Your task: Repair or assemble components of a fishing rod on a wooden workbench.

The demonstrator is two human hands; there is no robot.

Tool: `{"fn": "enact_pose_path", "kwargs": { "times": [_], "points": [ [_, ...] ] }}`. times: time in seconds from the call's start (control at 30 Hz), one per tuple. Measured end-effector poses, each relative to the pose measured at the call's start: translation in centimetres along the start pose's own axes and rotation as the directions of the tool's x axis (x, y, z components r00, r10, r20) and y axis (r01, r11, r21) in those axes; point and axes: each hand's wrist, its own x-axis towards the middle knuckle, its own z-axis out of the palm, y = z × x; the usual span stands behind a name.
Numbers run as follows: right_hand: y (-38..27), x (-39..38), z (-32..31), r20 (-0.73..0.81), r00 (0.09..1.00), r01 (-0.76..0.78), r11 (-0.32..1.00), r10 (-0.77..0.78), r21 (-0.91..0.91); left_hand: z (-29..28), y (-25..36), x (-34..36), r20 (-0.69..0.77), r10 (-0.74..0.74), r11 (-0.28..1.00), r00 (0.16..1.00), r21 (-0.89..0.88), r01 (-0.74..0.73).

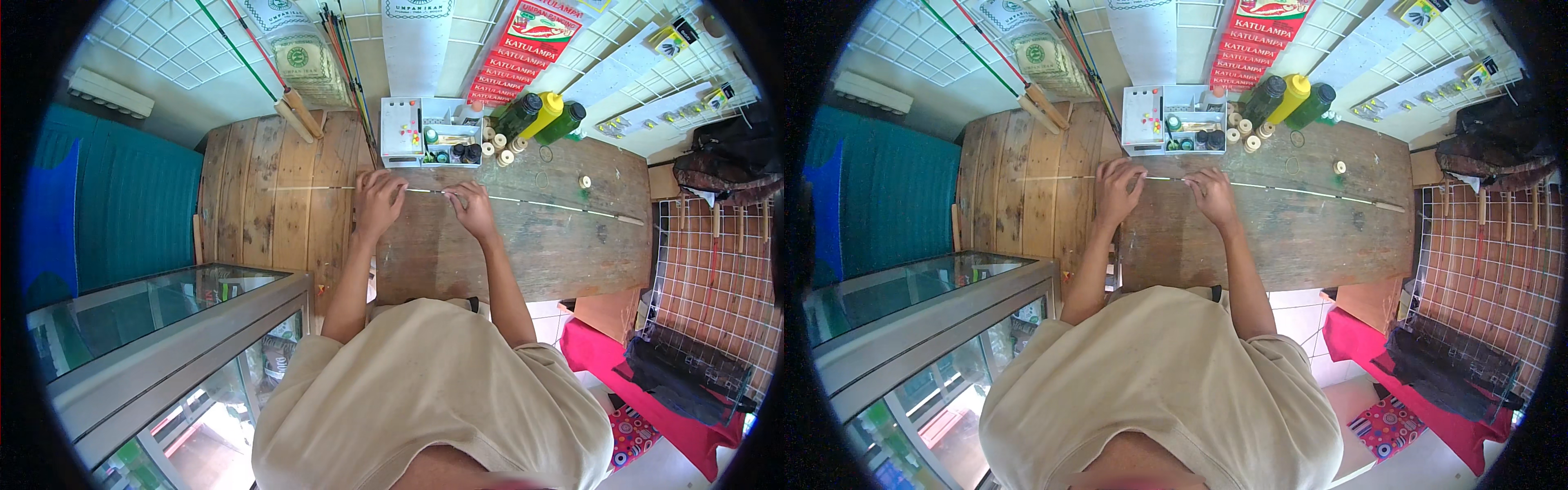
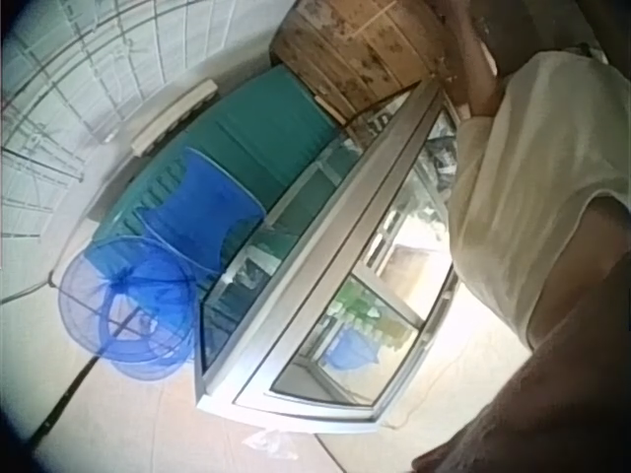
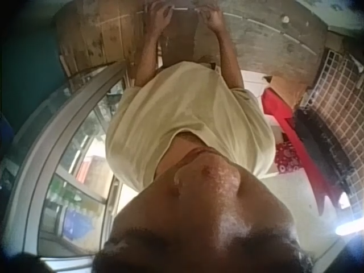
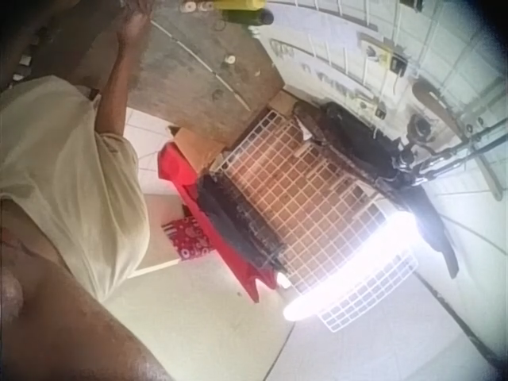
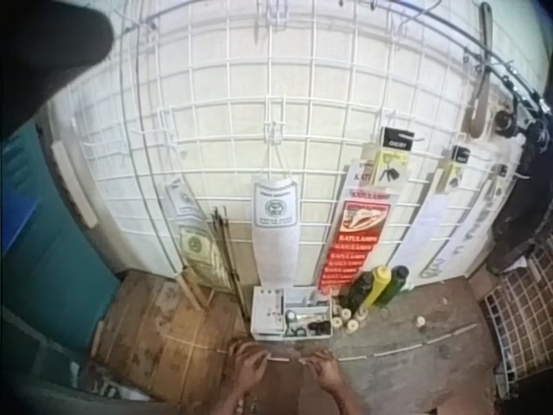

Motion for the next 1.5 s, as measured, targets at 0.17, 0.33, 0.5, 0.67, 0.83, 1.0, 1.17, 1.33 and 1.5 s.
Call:
{"fn": "enact_pose_path", "kwargs": {
  "times": [0.17, 0.33, 0.5, 0.67, 0.83, 1.0, 1.17, 1.33, 1.5],
  "points": [
    [0.4, -0.2, -0.4, 0.014, 0.998, -0.061, 0.998, 0.061, 0.001, -0.7, -0.5, -0.8, 0.068, -0.086, 0.996, 0.994, -0.022, 0.088],
    [-3.6, 1.6, -0.6, -0.016, 1.000, -0.007, 0.992, 0.009, 0.126, -0.4, 0.5, -0.8, 0.076, -0.068, 0.995, 0.995, -0.072, 0.073],
    [-5.4, 3.0, 2.2, 0.014, 0.998, 0.051, 0.979, -0.054, 0.199, -0.5, 0.7, -0.6, 0.053, -0.012, 0.998, 0.999, -0.061, 0.015],
    [-5.9, 3.5, 3.0, 0.059, 0.998, -0.049, 0.942, 0.031, 0.331, -2.1, 0.2, -0.5, 0.099, -0.085, 0.985, 0.991, -0.145, 0.099],
    [-6.0, 3.5, 3.4, 0.096, 0.992, -0.115, 0.935, 0.088, 0.336, -3.5, -0.5, -0.8, 0.070, -0.105, 0.990, 0.992, -0.088, 0.111],
    [-4.6, 2.7, 3.8, 0.010, 0.980, -0.187, 0.911, 0.197, 0.369, -5.4, -0.8, -1.0, -0.094, -0.099, 0.984, 0.991, 0.138, 0.112],
    [-3.1, 2.1, 3.4, -0.102, 0.984, -0.110, 0.944, 0.148, 0.310, -5.6, -2.5, -2.0, -0.128, -0.208, 0.957, 0.970, 0.177, 0.229],
    [-2.7, 1.8, 2.9, -0.104, 0.979, -0.138, 0.949, 0.174, 0.282, -5.5, -3.5, -2.4, -0.108, -0.193, 0.962, 0.975, 0.173, 0.210],
    [-3.4, 2.1, 2.7, -0.060, 0.974, -0.193, 0.942, 0.217, 0.274, -5.2, -3.9, -2.6, -0.106, -0.222, 0.968, 0.969, 0.093, 0.232]
  ]
}}
